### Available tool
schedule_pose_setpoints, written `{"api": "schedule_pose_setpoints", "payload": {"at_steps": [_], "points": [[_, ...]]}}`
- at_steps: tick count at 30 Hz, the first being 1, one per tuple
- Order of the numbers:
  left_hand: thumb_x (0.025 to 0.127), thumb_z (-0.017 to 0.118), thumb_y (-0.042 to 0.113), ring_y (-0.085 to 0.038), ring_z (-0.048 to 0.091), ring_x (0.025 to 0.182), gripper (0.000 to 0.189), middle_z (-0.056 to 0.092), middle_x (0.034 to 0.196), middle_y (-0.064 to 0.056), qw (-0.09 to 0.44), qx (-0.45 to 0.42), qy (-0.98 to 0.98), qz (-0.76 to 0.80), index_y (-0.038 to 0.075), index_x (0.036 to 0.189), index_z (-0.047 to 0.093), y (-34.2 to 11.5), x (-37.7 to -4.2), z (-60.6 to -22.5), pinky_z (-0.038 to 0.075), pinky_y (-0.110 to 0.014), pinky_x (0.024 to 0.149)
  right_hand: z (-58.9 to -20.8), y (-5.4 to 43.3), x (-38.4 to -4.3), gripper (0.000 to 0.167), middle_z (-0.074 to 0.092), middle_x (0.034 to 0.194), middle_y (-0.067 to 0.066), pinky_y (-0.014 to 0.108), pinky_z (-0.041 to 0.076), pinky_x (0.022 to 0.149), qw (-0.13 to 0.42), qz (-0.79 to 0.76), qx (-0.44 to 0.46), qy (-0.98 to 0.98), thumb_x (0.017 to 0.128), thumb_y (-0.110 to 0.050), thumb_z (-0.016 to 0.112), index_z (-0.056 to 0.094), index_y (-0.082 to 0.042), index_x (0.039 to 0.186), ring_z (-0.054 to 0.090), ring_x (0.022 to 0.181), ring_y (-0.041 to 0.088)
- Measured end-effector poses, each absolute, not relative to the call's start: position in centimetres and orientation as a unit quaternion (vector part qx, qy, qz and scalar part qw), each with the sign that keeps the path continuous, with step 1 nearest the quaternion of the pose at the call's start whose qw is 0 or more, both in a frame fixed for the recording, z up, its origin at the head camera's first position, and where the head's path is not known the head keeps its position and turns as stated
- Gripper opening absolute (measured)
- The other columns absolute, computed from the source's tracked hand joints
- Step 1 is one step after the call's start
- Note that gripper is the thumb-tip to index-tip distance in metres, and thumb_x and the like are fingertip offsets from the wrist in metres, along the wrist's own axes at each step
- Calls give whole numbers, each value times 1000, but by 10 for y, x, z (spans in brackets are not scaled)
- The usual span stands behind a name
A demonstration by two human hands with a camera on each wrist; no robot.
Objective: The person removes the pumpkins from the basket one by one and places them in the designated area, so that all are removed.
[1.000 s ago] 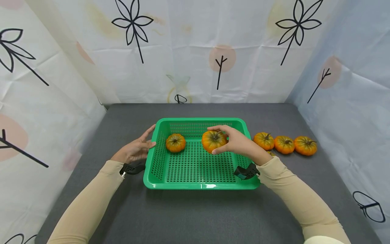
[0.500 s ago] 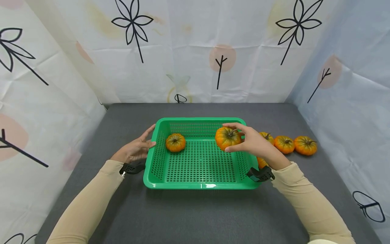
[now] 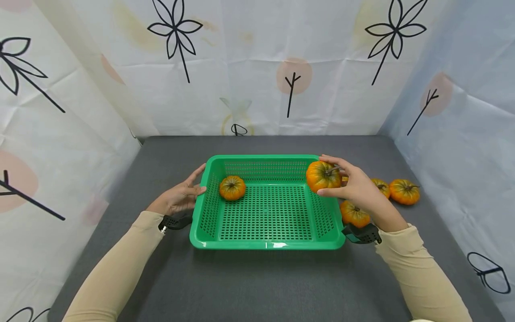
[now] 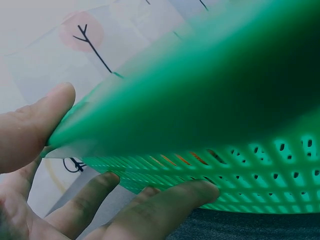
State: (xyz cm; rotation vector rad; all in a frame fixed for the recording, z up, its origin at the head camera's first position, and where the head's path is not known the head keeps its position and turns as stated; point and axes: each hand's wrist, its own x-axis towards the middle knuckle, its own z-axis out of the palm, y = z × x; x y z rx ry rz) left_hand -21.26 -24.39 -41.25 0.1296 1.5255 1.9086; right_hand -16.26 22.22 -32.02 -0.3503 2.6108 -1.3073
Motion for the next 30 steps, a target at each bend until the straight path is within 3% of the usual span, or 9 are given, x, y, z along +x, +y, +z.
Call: {"api": "schedule_pose_setpoints", "payload": {"at_steps": [2, 9, 16, 23, 30], "points": [[101, 48, 2, -22, 68, 95, 86, 9, 158, -22, 341, 52, 587, 732, 49, 152, -3, -244, -213, -413, 58, -43, 82, -319, 227, -160, 83, 19, 161, 5, 53, 49, 89, 100, -449, -104, 882, 81, -34, 79, 34, -26, 151, 25, 138, 46], [101, 48, 3, -20, 69, 91, 85, 11, 157, -23, 337, 53, 590, 732, 50, 152, -2, -245, -213, -414, 59, -41, 80, -317, 242, -152, 85, 19, 160, 7, 66, 34, 101, 67, -456, -73, 884, 81, -33, 79, 31, -26, 152, 23, 138, 49], [101, 46, 1, -25, 68, 98, 85, 20, 151, -22, 343, 57, 574, 741, 47, 153, -3, -246, -213, -413, 57, -45, 83, -321, 253, -144, 87, 16, 161, 8, 69, 32, 100, 41, -454, -50, 889, 81, -34, 79, 30, -31, 153, 22, 137, 51], [101, 48, 2, -23, 69, 97, 86, 15, 157, -21, 336, 51, 587, 735, 46, 153, -3, -244, -211, -412, 58, -44, 82, -335, 264, -138, 86, 17, 160, 14, 72, 28, 99, 21, -456, -37, 889, 83, -30, 78, 29, -21, 154, 21, 135, 55], [101, 48, 3, -23, 69, 95, 83, 34, 142, -20, 330, 48, 597, 730, 48, 153, 1, -243, -211, -413, 57, -46, 83, -349, 277, -130, 87, 14, 161, 14, 73, 31, 94, 14, -457, 18, 889, 82, -37, 78, 29, -30, 153, 22, 133, 58]]}}
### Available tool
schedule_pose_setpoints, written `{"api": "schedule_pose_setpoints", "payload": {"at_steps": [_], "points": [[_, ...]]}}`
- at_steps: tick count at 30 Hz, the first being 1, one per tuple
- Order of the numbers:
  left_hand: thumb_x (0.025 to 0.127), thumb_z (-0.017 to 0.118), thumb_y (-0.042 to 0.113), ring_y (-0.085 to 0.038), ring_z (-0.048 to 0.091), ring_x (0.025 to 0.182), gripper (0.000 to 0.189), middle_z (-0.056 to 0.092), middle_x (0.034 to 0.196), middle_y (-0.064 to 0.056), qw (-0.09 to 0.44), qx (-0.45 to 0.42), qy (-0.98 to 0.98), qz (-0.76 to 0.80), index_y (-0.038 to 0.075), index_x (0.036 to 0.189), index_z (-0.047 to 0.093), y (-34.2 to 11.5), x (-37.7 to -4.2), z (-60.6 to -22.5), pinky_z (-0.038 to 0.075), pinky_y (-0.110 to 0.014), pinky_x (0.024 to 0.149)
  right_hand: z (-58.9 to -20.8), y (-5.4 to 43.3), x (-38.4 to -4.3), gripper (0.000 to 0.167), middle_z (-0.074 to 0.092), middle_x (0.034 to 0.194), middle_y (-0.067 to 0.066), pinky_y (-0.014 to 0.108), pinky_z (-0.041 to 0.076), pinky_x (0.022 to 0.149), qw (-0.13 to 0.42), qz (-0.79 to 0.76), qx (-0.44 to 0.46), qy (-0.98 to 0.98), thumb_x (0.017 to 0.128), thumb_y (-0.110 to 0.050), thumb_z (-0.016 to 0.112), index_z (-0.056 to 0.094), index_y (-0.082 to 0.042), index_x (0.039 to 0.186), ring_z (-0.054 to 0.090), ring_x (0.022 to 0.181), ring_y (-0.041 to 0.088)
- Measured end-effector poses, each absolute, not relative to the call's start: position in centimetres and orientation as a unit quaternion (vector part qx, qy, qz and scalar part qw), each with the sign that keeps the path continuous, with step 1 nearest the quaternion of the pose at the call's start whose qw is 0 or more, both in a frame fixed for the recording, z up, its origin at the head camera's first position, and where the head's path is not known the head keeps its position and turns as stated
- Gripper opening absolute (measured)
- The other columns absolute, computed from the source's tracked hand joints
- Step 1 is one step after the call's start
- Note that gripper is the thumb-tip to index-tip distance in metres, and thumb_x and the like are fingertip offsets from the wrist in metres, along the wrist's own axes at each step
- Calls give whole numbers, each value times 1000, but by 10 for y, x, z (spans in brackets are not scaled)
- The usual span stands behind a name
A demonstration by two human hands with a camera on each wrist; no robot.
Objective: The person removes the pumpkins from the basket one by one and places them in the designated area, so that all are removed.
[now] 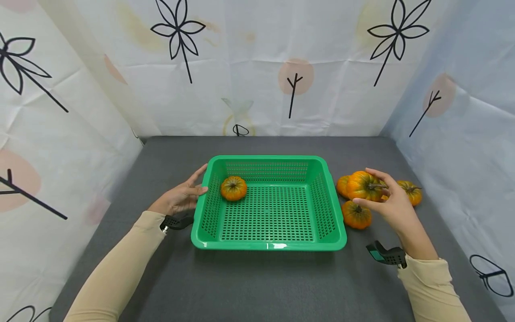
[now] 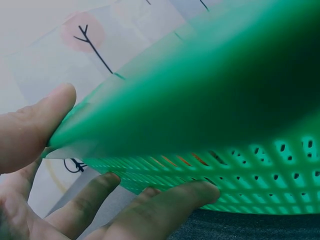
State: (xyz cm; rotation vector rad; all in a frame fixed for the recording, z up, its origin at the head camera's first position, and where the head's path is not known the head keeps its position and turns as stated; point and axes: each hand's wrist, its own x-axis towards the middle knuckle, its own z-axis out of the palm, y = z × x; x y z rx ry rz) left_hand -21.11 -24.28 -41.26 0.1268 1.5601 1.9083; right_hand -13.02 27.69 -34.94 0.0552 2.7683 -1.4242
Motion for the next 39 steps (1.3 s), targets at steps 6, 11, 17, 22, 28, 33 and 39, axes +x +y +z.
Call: {"api": "schedule_pose_setpoints", "payload": {"at_steps": [6, 11, 17, 22, 28, 33, 39], "points": [[102, 45, 1, -24, 68, 99, 84, 14, 158, -21, 334, 51, 587, 736, 46, 153, -4, -243, -212, -414, 58, -44, 82, -361, 286, -123, 87, 13, 161, 18, 73, 30, 96, 5, -459, 44, 887, 82, -38, 78, 28, -28, 154, 21, 134, 59], [102, 43, 1, -24, 68, 101, 83, 9, 160, -21, 334, 48, 584, 738, 48, 153, -3, -244, -212, -415, 58, -44, 82, -372, 295, -117, 88, 8, 160, 21, 73, 26, 99, 5, -462, 61, 885, 84, -36, 77, 27, -23, 154, 19, 134, 60], [102, 46, 1, -24, 68, 100, 85, 10, 159, -22, 335, 49, 588, 735, 47, 153, -3, -243, -211, -413, 57, -45, 83, -383, 306, -113, 90, 5, 160, 23, 73, 30, 95, 8, -454, 98, 885, 84, -38, 75, 23, -24, 156, 20, 132, 60], [102, 45, 0, -25, 68, 101, 84, 11, 159, -22, 334, 48, 586, 737, 48, 153, -3, -242, -210, -412, 58, -45, 83, -393, 320, -114, 89, 8, 160, 23, 64, 36, 88, -1, -459, 127, 880, 84, -41, 75, 22, -27, 156, 24, 130, 54], [102, 46, 2, -24, 67, 101, 85, 10, 160, -21, 332, 49, 590, 734, 47, 153, -4, -242, -211, -412, 57, -45, 83, -401, 333, -113, 92, 6, 161, 22, 65, 35, 91, 6, -459, 145, 877, 85, -42, 74, 18, -27, 157, 21, 133, 55], [102, 45, 2, -24, 67, 102, 84, 10, 160, -20, 330, 48, 598, 729, 47, 153, -3, -242, -211, -413, 57, -45, 83, -409, 338, -113, 96, 3, 160, 24, 73, 26, 99, 29, -458, 150, 876, 85, -43, 73, 13, -21, 157, 9, 139, 56], [101, 46, 2, -25, 67, 101, 85, 10, 159, -22, 332, 50, 594, 731, 47, 153, -4, -243, -211, -414, 58, -45, 83, -418, 342, -114, 96, 2, 158, 29, 75, 23, 99, 35, -458, 156, 875, 87, -43, 71, 11, -15, 157, 7, 138, 58]]}}
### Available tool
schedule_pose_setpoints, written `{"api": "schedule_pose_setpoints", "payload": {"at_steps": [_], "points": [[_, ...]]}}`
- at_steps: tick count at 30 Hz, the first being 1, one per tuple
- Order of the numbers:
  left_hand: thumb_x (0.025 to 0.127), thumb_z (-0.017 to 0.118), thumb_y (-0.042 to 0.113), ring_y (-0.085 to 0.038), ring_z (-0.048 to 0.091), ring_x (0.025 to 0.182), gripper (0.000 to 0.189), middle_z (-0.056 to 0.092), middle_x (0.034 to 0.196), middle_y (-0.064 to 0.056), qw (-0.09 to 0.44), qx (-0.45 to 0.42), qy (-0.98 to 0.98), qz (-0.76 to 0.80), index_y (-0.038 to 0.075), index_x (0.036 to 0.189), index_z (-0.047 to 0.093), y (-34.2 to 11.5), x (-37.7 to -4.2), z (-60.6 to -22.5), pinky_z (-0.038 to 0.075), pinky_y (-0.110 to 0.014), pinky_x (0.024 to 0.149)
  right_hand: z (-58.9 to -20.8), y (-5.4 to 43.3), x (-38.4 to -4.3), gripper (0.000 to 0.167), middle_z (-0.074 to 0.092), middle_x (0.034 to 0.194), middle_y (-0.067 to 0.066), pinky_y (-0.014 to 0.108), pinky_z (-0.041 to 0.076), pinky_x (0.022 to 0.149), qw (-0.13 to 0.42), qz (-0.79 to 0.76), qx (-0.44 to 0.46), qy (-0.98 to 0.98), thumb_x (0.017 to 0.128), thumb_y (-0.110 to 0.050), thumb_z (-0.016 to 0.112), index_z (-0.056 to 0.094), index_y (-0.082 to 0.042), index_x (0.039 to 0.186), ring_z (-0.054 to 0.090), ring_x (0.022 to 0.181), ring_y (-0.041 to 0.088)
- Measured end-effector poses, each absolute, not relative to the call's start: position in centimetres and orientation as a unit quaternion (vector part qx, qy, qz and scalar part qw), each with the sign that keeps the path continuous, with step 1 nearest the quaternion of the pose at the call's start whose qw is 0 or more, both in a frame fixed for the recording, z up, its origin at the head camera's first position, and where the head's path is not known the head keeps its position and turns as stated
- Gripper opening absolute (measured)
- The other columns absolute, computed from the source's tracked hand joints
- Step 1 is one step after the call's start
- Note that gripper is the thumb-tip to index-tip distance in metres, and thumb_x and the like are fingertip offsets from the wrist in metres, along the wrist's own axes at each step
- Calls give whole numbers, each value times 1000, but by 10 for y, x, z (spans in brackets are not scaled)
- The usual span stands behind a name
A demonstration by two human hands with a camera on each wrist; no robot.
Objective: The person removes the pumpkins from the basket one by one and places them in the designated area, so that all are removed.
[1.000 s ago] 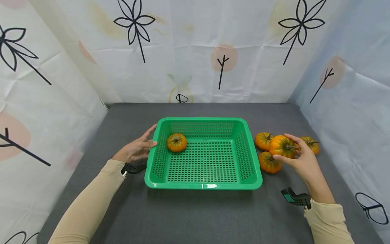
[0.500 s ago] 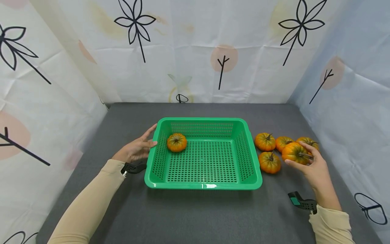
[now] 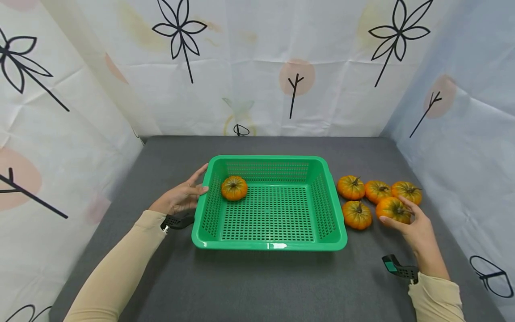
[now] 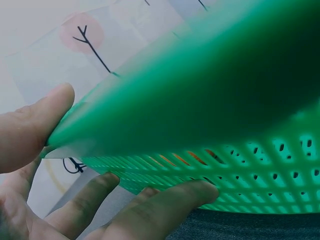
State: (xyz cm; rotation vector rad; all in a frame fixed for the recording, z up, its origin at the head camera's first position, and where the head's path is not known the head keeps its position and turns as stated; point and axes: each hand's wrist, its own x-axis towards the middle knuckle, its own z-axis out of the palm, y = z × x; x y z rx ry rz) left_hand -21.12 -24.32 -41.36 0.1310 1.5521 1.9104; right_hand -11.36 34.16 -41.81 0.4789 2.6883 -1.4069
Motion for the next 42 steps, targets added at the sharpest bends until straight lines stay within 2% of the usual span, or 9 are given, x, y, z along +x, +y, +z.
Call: {"api": "schedule_pose_setpoints", "payload": {"at_steps": [17, 28, 35, 42], "points": [[101, 44, -1, -25, 66, 105, 85, 8, 160, -20, 330, 44, 580, 743, 46, 153, -4, -242, -212, -413, 58, -44, 83, -434, 351, -116, 97, 11, 149, 40, 71, 27, 98, 67, -441, 159, 881, 87, -42, 72, 13, -7, 156, 18, 130, 60], [101, 44, -1, -25, 66, 106, 85, 8, 160, -20, 330, 43, 579, 744, 47, 153, -3, -242, -212, -414, 57, -45, 83, -439, 354, -123, 97, 7, 151, 40, 71, 26, 101, 97, -423, 165, 886, 87, -43, 71, 13, -5, 155, 16, 133, 60], [101, 44, -2, -25, 66, 105, 85, 9, 159, -22, 331, 42, 575, 747, 47, 153, -3, -242, -211, -411, 58, -44, 83, -438, 356, -127, 98, 0, 152, 41, 73, 21, 103, 118, -425, 156, 884, 87, -48, 69, 12, -7, 156, 10, 134, 62], [101, 45, -1, -26, 67, 104, 85, 10, 159, -21, 332, 40, 576, 746, 47, 153, -3, -243, -211, -413, 58, -45, 83, -439, 355, -128, 97, -1, 152, 41, 74, 17, 104, 122, -433, 151, 880, 88, -46, 69, 11, -7, 156, 7, 135, 61]]}}
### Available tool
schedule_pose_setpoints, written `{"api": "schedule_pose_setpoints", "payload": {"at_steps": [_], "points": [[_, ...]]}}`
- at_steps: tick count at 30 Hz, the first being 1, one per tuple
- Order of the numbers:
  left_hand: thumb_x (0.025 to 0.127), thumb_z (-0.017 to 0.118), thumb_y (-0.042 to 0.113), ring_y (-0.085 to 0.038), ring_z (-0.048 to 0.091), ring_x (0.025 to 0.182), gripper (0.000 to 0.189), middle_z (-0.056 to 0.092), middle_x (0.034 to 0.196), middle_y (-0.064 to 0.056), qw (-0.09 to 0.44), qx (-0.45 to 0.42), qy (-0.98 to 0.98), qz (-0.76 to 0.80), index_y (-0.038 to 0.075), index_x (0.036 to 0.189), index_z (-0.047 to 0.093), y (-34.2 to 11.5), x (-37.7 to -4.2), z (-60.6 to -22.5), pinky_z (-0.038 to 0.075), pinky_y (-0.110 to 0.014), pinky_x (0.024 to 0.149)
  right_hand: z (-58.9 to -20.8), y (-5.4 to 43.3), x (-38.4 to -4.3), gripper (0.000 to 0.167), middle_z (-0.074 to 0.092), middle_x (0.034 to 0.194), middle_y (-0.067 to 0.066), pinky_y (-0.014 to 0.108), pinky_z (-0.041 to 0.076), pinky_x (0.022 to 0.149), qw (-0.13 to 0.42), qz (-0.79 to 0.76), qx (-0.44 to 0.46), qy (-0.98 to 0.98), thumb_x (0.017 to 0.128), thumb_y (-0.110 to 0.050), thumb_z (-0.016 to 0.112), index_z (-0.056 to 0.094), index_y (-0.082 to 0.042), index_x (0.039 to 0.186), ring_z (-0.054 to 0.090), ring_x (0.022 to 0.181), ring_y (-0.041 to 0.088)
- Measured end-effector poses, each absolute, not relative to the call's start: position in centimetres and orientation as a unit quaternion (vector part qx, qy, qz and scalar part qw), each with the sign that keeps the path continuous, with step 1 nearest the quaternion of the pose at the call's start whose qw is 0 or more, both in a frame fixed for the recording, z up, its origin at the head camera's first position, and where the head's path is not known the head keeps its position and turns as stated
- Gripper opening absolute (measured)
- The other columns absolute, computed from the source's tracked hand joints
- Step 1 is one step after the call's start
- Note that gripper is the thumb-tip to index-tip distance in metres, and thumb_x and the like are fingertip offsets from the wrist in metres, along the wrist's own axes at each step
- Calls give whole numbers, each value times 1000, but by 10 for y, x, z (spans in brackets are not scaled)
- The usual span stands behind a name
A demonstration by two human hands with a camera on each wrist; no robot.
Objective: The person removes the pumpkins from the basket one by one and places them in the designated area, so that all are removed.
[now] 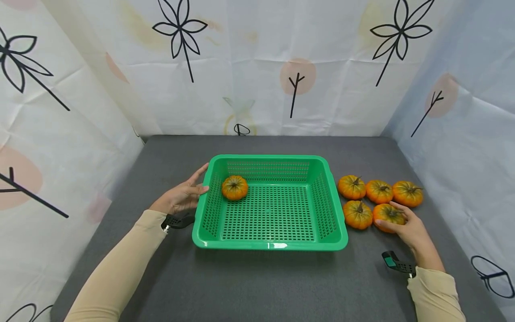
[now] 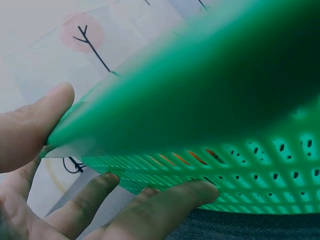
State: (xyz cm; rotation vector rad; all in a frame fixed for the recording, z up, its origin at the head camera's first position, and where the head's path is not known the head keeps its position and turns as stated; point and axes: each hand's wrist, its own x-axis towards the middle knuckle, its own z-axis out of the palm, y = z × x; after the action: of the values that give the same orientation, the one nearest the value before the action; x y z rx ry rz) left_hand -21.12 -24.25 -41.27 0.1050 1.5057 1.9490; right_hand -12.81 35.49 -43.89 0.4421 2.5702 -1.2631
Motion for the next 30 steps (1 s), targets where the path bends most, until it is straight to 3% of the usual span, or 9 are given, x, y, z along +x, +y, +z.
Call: {"api": "schedule_pose_setpoints", "payload": {"at_steps": [30], "points": [[100, 49, 2, -25, 66, 105, 87, 4, 161, -19, 323, 41, 592, 737, 47, 153, -4, -242, -209, -412, 57, -47, 84, -442, 355, -128, 101, -2, 152, 41, 75, 20, 102, 107, -437, 130, 883, 89, -42, 69, 2, -9, 156, 8, 136, 60]]}}
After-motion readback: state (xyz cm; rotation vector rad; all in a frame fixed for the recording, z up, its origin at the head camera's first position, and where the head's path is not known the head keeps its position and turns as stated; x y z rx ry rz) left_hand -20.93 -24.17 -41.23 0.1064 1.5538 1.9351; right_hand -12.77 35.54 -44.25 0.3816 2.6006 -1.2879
